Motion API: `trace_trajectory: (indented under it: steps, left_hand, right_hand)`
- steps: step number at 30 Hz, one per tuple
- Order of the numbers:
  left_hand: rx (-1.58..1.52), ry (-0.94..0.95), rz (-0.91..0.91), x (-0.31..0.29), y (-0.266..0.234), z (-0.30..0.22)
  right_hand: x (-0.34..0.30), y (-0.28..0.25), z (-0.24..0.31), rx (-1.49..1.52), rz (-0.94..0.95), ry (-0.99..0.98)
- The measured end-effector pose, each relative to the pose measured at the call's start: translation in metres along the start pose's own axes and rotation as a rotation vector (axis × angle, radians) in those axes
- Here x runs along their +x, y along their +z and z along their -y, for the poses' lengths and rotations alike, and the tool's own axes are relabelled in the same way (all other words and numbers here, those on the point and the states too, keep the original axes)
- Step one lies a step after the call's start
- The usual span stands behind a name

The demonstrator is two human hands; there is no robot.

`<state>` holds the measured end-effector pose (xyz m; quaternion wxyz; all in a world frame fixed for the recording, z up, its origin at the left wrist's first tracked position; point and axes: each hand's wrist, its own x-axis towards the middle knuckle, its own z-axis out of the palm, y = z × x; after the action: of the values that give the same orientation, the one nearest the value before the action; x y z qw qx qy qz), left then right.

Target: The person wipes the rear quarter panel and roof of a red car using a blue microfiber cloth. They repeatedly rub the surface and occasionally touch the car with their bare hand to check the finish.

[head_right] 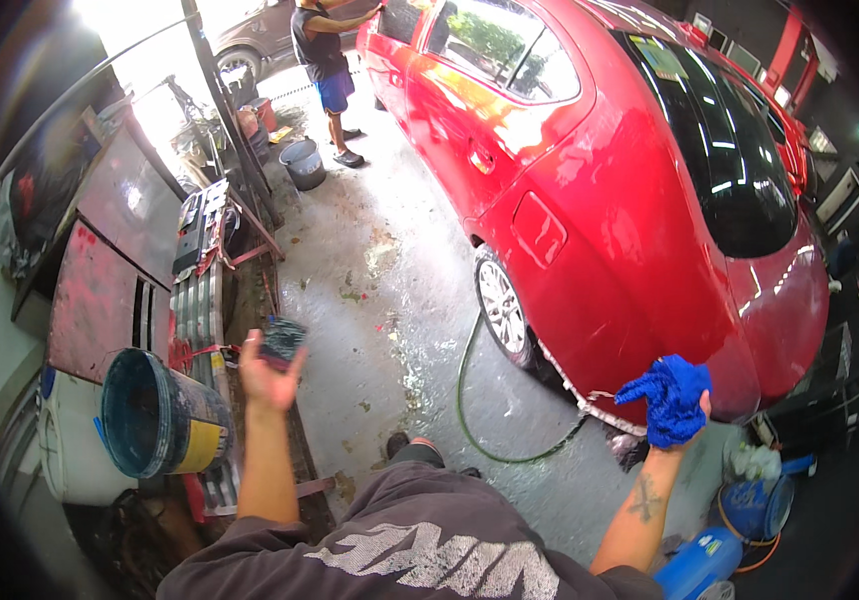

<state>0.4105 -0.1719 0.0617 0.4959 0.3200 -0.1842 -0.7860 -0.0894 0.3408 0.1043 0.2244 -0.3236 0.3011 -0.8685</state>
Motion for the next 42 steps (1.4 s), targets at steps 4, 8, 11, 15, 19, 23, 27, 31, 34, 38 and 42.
trace_trajectory:
  steps: [4,8,11,15,19,23,27,31,34,38,42]
  left_hand:
    - [0.014,-0.264,0.161,0.015,0.061,0.127]
    - [0.157,-0.345,0.170,0.043,0.106,0.228]
    - [0.277,-0.356,0.216,0.061,0.144,0.293]
    - [0.380,-0.371,0.228,0.058,0.210,0.370]
    - [0.657,-0.267,0.429,0.046,0.250,0.446]
    - [0.828,-0.029,0.517,0.034,0.289,0.507]
    - [1.096,0.206,0.439,0.022,0.328,0.549]
    - [1.082,0.328,0.342,-0.006,0.336,0.596]
    - [1.143,0.471,0.357,-0.072,0.309,0.606]
    - [1.142,0.460,0.548,-0.166,0.275,0.620]
    - [1.147,0.462,0.333,-0.039,0.322,0.600]
  right_hand:
    - [0.108,0.028,0.007,-0.122,-0.013,0.229]
    - [0.196,0.078,0.014,-0.547,-0.107,0.278]
    - [0.252,0.084,0.012,-0.989,0.030,0.203]
    - [0.286,0.105,0.024,-1.617,0.271,0.074]
    - [0.307,0.098,0.029,-1.861,0.598,-0.173]
    - [0.337,0.074,0.042,-1.954,0.873,-0.347]
    - [0.364,0.006,0.034,-2.023,1.072,-0.555]
    - [0.369,-0.033,0.028,-1.878,1.005,-0.677]
    - [0.367,-0.029,0.021,-1.821,0.983,-0.768]
    - [0.365,-0.032,0.018,-1.927,1.013,-0.729]
    - [0.363,-0.024,0.008,-1.923,1.079,-0.707]
